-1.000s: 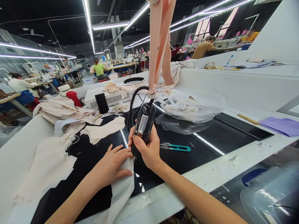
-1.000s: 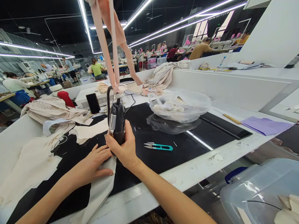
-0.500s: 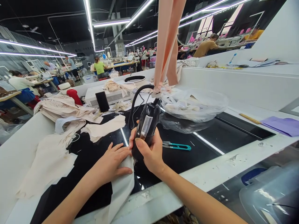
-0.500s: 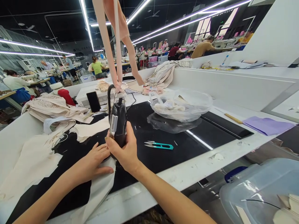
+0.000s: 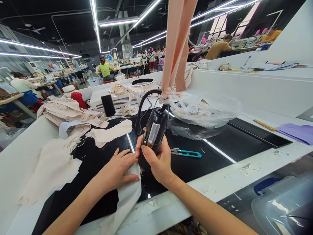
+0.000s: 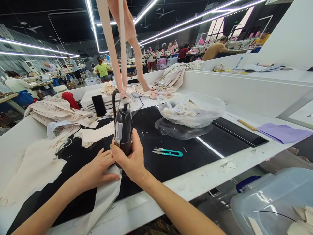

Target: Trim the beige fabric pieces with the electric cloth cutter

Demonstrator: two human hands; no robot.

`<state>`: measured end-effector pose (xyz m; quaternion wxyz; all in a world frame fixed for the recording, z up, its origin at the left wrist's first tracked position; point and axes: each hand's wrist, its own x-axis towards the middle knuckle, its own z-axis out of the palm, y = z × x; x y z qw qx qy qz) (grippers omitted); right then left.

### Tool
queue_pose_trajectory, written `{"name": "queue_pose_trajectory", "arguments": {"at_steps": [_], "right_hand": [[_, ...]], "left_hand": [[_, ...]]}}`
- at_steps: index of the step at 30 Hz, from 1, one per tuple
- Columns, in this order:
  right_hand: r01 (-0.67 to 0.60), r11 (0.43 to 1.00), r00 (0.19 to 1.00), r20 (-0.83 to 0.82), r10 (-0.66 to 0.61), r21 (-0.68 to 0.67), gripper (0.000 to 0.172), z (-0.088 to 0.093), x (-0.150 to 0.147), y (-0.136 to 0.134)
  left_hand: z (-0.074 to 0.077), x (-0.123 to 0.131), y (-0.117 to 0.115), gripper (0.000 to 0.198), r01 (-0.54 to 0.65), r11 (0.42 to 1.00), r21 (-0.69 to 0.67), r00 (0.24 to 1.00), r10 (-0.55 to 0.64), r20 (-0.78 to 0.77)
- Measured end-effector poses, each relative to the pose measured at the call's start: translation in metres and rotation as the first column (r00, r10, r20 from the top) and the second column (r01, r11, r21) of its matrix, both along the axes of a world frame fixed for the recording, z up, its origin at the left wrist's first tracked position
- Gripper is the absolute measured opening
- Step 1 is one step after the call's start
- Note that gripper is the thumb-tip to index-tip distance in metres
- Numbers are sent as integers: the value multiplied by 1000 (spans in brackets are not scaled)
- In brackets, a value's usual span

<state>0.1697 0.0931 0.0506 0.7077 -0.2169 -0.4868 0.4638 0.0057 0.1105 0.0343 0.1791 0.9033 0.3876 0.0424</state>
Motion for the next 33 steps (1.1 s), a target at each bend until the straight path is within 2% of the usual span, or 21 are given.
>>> {"name": "queue_pose_trajectory", "arguments": {"at_steps": [7, 13, 15, 17, 19, 21, 22, 26, 30, 33], "right_hand": [[30, 998, 999, -20, -29, 64, 33, -3, 3, 10], [57, 998, 998, 33, -58, 37, 30, -3, 1, 10], [78, 997, 996, 45, -79, 29, 30, -2, 0, 9], [92, 995, 994, 50, -93, 24, 30, -1, 0, 7], [93, 995, 994, 54, -94, 26, 30, 1, -1, 5], [77, 996, 995, 59, -78, 34, 28, 3, -1, 1], [66, 997, 996, 59, -68, 36, 28, 4, -1, -1], [28, 999, 998, 49, -30, 29, 28, 7, 2, -11], [34, 999, 998, 49, -35, 29, 32, 9, 10, -14], [38, 998, 998, 41, -40, 46, 32, 11, 14, -12]], "left_hand": [[-1, -1, 0, 51, 20, 1000, 0, 1000, -20, -7], [0, -1, 1, 53, 43, 998, 41, 999, -43, -1], [0, 0, -4, 61, 61, 988, 143, 998, -62, 4], [-3, 0, -15, 62, 53, 953, 300, 998, -57, 6], [-8, 2, -33, 45, 6, 903, 431, 1000, -10, 7], [-15, 4, -53, 19, -46, 856, 514, 999, 50, 6], [-19, 5, -62, 14, -50, 843, 536, 998, 57, 3], [-29, 2, -81, 26, -41, 855, 518, 999, 40, 14], [-24, -20, -72, 40, 10, 925, 380, 994, -52, 100], [-18, -37, -61, 55, 108, 938, 328, 985, -145, 90]]}}
